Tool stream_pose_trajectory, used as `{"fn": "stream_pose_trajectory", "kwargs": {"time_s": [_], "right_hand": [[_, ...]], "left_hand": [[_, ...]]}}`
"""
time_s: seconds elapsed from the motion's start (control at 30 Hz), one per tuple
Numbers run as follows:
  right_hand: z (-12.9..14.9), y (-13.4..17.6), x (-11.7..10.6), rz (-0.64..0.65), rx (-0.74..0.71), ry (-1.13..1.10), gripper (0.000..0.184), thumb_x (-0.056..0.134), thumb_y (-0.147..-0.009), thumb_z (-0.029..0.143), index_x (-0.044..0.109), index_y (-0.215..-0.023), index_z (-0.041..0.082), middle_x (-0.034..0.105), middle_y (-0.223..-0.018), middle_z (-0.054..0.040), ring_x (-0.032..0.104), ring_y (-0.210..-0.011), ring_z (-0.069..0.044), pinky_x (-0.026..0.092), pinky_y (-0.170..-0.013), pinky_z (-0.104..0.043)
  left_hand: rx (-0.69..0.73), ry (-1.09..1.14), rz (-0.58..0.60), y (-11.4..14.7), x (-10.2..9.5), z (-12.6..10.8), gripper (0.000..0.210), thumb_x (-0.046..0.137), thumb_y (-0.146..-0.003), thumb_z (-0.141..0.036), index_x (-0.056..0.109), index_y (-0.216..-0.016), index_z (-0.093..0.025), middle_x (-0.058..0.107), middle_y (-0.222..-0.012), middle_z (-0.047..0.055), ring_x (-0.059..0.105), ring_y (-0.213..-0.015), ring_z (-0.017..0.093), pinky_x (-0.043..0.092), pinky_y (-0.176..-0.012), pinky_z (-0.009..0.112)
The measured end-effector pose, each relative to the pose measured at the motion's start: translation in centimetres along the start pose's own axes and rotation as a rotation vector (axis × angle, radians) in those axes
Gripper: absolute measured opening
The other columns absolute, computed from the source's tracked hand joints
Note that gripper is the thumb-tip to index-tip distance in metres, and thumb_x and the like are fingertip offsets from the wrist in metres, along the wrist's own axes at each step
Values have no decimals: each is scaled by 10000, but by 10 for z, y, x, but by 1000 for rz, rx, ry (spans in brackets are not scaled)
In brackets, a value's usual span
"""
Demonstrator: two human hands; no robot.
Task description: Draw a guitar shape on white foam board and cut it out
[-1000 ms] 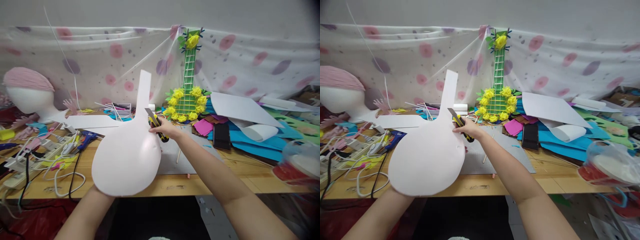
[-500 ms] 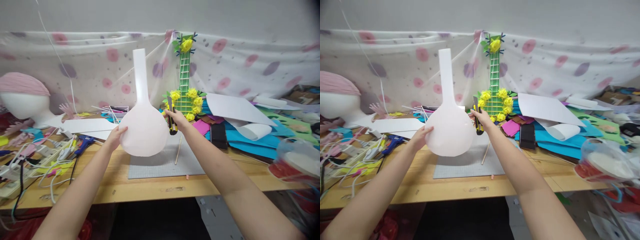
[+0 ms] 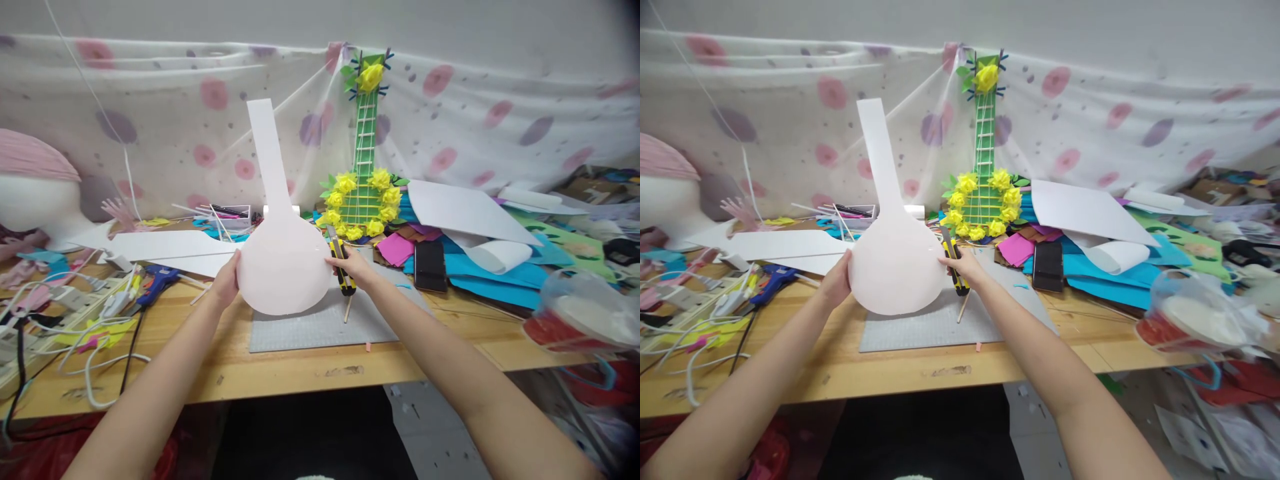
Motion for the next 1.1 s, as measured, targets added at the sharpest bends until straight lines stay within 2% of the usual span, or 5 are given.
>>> {"fn": "stream_pose_trajectory", "kwargs": {"time_s": [0.13, 0.3, 0.47, 0.7, 1.1], "right_hand": [[-3, -2, 1, 10, 41, -2, 437, 801, -502, 372, 475, -734, 197, 501, -535, 67, 476, -490, -85, 444, -487, -245], [-10, 7, 8, 170, 146, 89, 379, 787, -546, 326, 503, -753, 185, 531, -584, 56, 491, -503, -81, 437, -484, -226], [-16, 22, 13, 367, 218, 274, 318, 753, -628, 370, 541, -760, 173, 564, -618, 37, 487, -499, -78, 408, -453, -203], [-10, 11, -12, 90, 247, 282, 173, 555, -839, 351, 512, -846, 184, 656, -785, -35, 505, -516, -84, 439, -461, -202], [-4, 16, 7, 235, 47, 70, 329, 707, -680, 397, 555, -877, 181, 606, -734, -3, 510, -576, -86, 475, -528, -220]], "left_hand": [[21, -98, 25, 0, -3, -9, 554, 516, -733, -643, 670, -894, -137, 711, -849, 79, 659, -815, 232, 493, -646, 293], [84, -240, -62, 4, -3, -14, 523, 782, -530, -420, 622, -956, -162, 693, -816, 26, 632, -724, 162, 464, -638, 251], [108, -227, 20, 7, 3, -10, 522, 827, -442, -323, 596, -885, -175, 689, -866, 35, 634, -743, 160, 475, -721, 293], [124, -330, 1, 6, 2, -12, 535, 838, -418, -367, 615, -855, -154, 701, -804, 47, 641, -714, 172, 486, -733, 326], [71, -376, 40, 6, 18, -21, 460, 843, -416, -346, 649, -789, -158, 698, -764, 45, 620, -667, 170, 483, -692, 324]]}}
Point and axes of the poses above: each hand's wrist, its own y-axis away from the middle knuckle, its own x-axis out of the palm, z = x × y, the point moved 4 cm from there along -y, towards the middle knuckle
